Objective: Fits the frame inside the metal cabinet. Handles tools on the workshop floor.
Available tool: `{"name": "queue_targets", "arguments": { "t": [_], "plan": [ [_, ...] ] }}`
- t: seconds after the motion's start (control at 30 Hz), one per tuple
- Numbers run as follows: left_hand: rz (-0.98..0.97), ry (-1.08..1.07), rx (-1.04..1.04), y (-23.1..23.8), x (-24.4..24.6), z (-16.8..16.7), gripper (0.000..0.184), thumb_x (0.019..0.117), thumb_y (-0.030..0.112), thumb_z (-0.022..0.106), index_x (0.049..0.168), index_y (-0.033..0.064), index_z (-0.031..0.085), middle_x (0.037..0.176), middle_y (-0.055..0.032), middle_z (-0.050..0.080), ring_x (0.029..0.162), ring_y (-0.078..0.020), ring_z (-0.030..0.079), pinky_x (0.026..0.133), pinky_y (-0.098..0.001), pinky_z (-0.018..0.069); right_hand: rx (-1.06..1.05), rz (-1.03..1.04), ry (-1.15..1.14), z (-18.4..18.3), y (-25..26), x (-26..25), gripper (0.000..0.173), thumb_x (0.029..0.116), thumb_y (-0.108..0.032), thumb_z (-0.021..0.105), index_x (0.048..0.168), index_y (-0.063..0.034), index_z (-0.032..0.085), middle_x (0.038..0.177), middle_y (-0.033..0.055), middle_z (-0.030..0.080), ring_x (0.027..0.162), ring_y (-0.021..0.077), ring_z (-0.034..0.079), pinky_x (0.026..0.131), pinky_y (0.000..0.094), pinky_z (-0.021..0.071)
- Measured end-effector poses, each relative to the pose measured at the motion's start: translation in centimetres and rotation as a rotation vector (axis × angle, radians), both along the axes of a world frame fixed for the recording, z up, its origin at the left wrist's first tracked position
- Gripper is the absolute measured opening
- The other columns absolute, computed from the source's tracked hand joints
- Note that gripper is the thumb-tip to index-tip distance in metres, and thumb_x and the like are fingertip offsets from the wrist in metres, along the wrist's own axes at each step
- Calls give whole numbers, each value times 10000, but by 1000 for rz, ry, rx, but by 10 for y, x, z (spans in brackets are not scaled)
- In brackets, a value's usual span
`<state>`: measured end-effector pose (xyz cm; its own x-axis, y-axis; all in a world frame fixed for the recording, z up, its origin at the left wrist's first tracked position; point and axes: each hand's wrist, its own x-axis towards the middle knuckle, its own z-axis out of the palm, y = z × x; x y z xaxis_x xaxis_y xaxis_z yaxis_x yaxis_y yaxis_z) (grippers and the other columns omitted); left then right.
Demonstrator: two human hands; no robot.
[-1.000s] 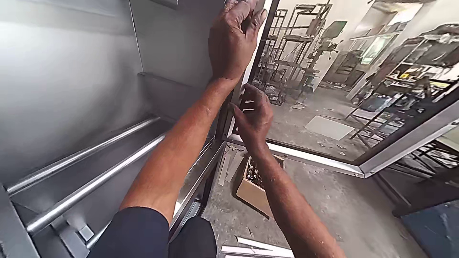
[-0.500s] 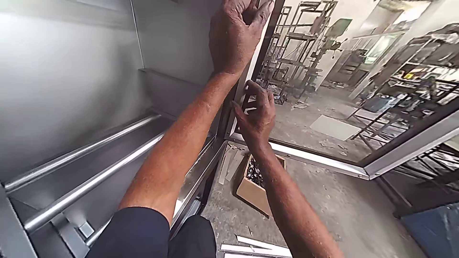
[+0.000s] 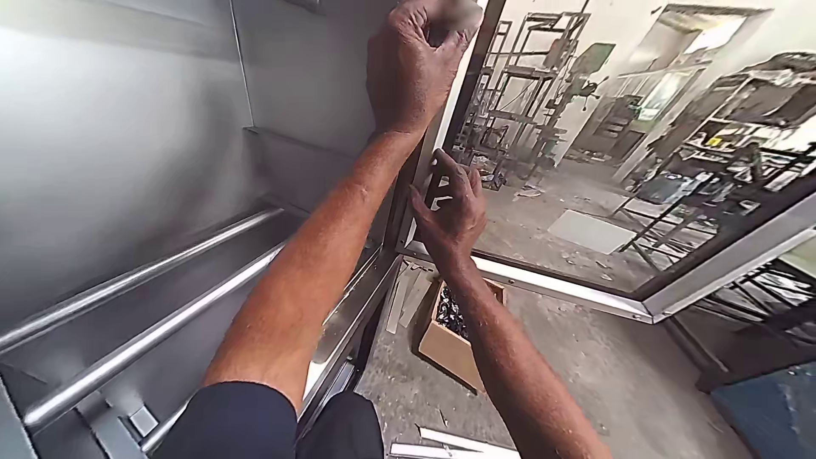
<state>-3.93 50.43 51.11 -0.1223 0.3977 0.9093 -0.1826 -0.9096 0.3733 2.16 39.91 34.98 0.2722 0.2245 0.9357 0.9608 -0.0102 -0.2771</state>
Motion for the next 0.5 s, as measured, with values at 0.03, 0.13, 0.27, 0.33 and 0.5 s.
{"name": "queue_targets", "arguments": {
  "t": [0.03,0.13,0.27,0.33,0.5],
  "plan": [
    [10,5,-6,0,0,0,157,861,330,802,902,180,782,832,103,746,764,-14,695,694,-271,573,10,3,-1,-1,1,0,602,858,-311,815,1419,-217,618,1146,77,619,744,144,638,510,325,518],
    [31,27,-15,-1,-2,1,154,865,341,800,860,189,776,813,94,741,757,-33,693,697,-299,568,21,33,4,0,1,1,604,861,-275,810,1429,-206,614,1162,76,614,753,135,640,505,312,520],
    [78,53,-15,-4,-5,2,166,848,344,811,816,190,759,786,91,735,746,-42,690,698,-308,557,13,44,-2,0,0,1,590,879,-268,810,1432,-210,614,1169,77,611,732,124,625,507,296,515],
    [81,46,1,-3,-5,1,177,855,348,809,803,186,759,766,86,725,726,-45,679,691,-304,550,10,42,-13,-1,-2,2,589,881,-272,821,1430,-210,617,1158,77,609,721,125,620,506,292,516],
    [80,38,-16,-3,-3,1,173,859,355,797,806,196,755,772,95,720,723,-38,678,676,-298,554,-1,57,-15,1,-4,3,593,876,-274,828,1428,-212,620,1163,71,621,745,121,637,525,293,531]
  ]
}}
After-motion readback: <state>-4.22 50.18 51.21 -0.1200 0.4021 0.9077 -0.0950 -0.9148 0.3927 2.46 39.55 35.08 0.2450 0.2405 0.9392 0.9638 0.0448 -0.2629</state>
